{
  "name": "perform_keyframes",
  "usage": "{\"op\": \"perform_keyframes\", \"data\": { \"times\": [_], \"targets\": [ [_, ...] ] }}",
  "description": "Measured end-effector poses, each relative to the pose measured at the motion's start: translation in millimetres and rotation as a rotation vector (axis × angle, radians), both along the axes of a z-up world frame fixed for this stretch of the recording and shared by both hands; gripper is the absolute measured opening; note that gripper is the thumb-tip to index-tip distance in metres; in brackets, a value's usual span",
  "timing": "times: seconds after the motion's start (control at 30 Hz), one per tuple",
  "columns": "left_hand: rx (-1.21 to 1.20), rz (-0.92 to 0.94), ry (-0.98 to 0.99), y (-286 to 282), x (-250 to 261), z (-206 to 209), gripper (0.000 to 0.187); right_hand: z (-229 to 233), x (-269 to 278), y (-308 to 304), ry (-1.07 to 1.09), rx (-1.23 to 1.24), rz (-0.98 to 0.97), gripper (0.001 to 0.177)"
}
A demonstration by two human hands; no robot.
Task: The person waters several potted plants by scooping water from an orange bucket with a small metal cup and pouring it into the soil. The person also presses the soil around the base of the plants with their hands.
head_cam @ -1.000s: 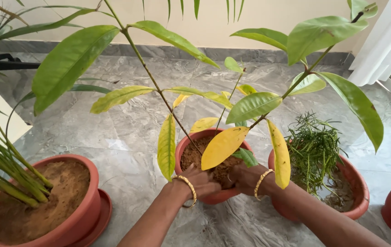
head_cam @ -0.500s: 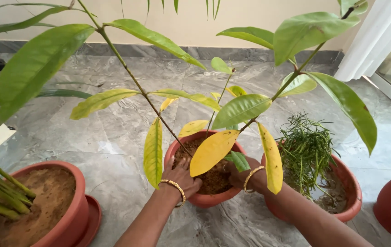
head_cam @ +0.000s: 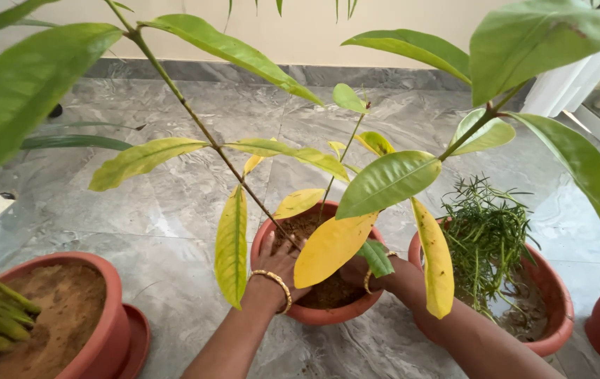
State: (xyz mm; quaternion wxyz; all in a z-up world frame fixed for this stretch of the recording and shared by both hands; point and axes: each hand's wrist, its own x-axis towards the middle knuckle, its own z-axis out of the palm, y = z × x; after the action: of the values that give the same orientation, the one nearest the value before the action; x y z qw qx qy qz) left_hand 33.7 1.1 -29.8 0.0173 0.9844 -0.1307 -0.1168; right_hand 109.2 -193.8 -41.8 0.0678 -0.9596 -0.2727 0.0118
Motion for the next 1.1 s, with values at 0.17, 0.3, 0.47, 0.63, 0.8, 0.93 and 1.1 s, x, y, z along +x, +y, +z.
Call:
{"op": "perform_keyframes", "data": {
  "times": [0.17, 0.3, 0.47, 0.63, 0.8, 0.93, 1.1],
  "targets": [
    [0.18, 0.024, 0.136, 0.8, 25.1, -18.2, 0.086, -4.7, 12.1, 5.3, -0.017, 0.004, 0.002, 0.036],
    [0.096, 0.005, -0.237, 6.2, 50.5, -50.1, 0.07, -6.6, 25.1, 9.2, -0.034, 0.006, 0.002, 0.035],
    [0.201, 0.011, -0.051, 4.0, 65.1, -51.0, 0.069, -5.6, 36.3, 20.4, -0.048, 0.013, 0.009, 0.034],
    [0.121, 0.062, -0.086, 8.9, 65.0, -49.7, 0.067, -3.2, 40.2, 17.4, -0.052, 0.012, 0.01, 0.033],
    [0.289, 0.03, 0.084, 1.8, 31.2, -19.1, 0.091, -39.1, 32.3, -19.7, -0.079, -0.054, 0.053, 0.033],
    [0.166, 0.078, 0.141, -2.3, -1.1, 6.3, 0.076, -70.8, 25.9, -35.9, -0.445, -0.084, 0.267, 0.031],
    [-0.04, 0.136, 0.065, -27.1, -28.8, 18.2, 0.067, -9.4, -39.4, -42.6, -0.234, 0.092, 0.198, 0.033]
  ]
}}
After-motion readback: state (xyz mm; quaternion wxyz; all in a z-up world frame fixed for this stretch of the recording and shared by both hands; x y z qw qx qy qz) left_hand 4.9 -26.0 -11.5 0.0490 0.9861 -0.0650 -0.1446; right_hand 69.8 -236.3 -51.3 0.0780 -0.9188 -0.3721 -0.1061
